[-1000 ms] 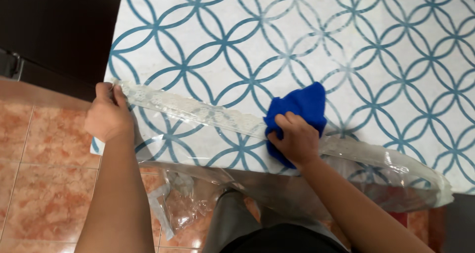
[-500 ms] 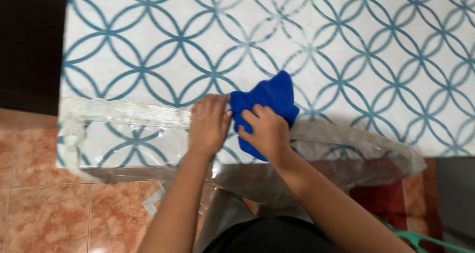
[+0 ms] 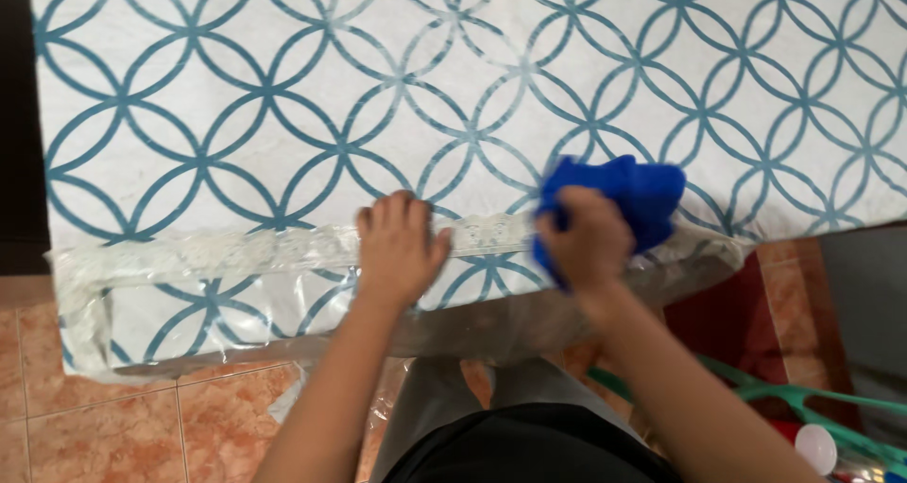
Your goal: The person spreads a transparent plastic sheet over a patterned table, using a blue cloth to smooth the surface and a lace border strip.
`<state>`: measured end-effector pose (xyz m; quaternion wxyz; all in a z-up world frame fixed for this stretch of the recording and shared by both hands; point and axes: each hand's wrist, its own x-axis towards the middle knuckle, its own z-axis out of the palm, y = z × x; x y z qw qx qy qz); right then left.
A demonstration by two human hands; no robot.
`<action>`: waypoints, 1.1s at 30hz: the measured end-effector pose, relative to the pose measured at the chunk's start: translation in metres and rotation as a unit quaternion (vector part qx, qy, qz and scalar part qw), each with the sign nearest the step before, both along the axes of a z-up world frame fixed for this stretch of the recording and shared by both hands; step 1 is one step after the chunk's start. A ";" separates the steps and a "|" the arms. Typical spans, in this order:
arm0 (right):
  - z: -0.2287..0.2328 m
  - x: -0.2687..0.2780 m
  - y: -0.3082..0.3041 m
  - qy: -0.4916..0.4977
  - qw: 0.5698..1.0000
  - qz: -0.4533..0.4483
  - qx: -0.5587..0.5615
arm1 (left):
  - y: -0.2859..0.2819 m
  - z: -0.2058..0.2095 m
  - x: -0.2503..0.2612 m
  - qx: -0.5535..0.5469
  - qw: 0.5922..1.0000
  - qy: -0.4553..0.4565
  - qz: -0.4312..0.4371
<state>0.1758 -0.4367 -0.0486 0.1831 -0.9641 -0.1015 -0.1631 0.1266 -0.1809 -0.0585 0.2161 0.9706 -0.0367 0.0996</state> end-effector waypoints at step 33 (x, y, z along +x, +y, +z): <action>0.018 0.023 0.044 0.132 0.904 0.200 0.355 | 0.078 0.001 0.049 0.089 0.994 -0.021 0.053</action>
